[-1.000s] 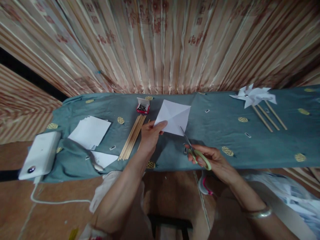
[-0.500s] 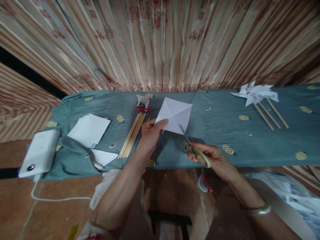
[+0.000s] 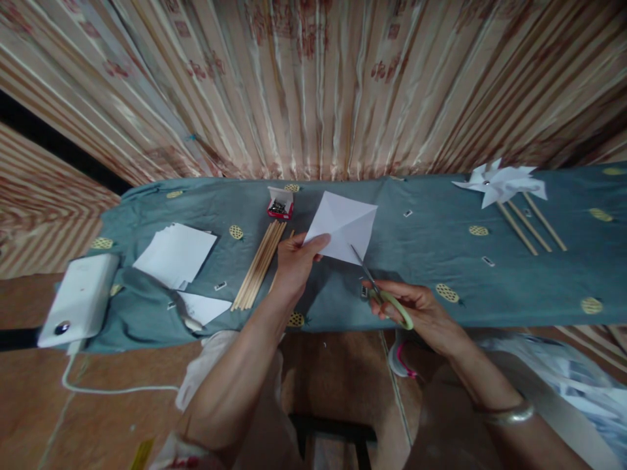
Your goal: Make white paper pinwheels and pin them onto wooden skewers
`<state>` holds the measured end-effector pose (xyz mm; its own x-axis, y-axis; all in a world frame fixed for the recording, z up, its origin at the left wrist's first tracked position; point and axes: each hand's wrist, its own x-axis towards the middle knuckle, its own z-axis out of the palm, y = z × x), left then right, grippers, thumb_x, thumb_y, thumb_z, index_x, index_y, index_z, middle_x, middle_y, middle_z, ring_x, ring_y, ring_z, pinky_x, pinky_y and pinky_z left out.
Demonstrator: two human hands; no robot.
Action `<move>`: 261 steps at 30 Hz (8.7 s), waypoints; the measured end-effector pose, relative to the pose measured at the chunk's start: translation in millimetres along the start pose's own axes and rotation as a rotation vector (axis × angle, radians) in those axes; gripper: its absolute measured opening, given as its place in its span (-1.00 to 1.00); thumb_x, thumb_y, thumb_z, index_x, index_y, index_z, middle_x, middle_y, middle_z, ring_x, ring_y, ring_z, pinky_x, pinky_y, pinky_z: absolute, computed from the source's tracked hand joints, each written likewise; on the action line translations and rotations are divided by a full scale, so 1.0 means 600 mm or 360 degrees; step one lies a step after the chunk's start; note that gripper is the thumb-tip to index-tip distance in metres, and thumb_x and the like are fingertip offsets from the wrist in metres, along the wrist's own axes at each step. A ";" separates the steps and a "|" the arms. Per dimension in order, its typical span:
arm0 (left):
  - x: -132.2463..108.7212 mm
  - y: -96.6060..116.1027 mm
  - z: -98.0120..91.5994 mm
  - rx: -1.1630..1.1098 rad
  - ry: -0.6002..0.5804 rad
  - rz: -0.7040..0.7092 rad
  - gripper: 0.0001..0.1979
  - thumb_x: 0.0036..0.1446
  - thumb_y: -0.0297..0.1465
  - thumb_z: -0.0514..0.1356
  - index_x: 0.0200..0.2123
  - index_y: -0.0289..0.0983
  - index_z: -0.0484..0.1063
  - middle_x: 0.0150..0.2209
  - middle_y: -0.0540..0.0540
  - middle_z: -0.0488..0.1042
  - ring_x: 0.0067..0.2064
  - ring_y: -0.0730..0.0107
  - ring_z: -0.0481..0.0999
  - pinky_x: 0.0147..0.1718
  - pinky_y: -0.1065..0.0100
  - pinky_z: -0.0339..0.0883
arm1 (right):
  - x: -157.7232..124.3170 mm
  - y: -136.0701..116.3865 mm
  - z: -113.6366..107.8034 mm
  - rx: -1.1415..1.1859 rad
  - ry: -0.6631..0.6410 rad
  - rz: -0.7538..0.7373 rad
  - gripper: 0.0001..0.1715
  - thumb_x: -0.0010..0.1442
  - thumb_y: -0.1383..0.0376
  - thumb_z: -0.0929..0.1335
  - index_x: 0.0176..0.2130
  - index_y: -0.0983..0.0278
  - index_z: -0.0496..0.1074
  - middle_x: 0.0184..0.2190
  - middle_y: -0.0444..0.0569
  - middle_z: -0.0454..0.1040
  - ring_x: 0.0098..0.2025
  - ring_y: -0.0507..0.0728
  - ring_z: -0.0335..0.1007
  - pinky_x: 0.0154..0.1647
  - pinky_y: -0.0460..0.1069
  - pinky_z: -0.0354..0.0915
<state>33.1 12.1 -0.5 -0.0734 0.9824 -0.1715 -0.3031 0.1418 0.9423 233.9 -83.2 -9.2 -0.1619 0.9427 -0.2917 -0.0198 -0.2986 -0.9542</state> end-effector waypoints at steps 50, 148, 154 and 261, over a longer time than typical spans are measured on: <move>-0.010 -0.003 0.006 0.0039 -0.0112 -0.0029 -0.77 -0.28 -0.31 0.42 -0.66 -0.32 0.48 -0.65 0.05 0.38 -0.61 0.61 0.22 -0.61 0.48 0.06 | 0.005 0.004 0.007 0.0150 0.0109 -0.0006 -0.51 -0.19 0.04 0.59 -0.22 0.15 0.65 -0.55 -0.12 0.50 -0.51 -0.02 0.33 -0.49 -0.09 0.34; -0.035 -0.009 0.011 0.0316 -0.0472 -0.0296 -0.80 -0.31 -0.33 0.37 -0.70 -0.31 0.45 -0.70 0.03 0.31 -0.61 0.54 0.20 -0.60 0.45 -0.03 | 0.016 -0.039 -0.067 0.0059 0.0623 -0.0276 -0.49 -0.23 0.06 0.60 -0.25 0.17 0.56 -0.49 -0.14 0.54 -0.47 0.02 0.38 -0.46 -0.09 0.28; -0.044 -0.014 0.023 0.0416 -0.0631 -0.0448 -0.93 -0.29 -0.43 0.33 -0.66 -0.29 0.49 -0.67 0.05 0.37 -0.59 0.50 0.27 -0.57 0.45 0.10 | 0.020 -0.047 -0.059 -0.0031 0.0500 -0.0217 -0.47 -0.26 0.09 0.61 -0.26 0.19 0.54 -0.46 -0.18 0.53 -0.46 0.00 0.37 -0.48 -0.11 0.26; -0.030 -0.027 0.026 0.0089 0.0086 -0.0071 -0.82 -0.22 -0.36 0.40 -0.51 -0.31 0.52 -0.54 -0.02 0.51 -0.54 0.46 0.40 -0.66 0.47 0.20 | -0.019 0.013 0.031 -0.0018 -0.0065 0.0127 -0.50 -0.15 0.03 0.56 -0.24 0.25 0.60 -0.60 -0.19 0.37 -0.54 -0.03 0.18 -0.56 -0.10 0.12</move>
<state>54.3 -6.0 -8.1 -0.1128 0.9672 -0.2275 -0.2540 0.1933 0.9477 217.2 -99.0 -12.3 -0.2028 0.9090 -0.3641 0.0057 -0.3708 -0.9287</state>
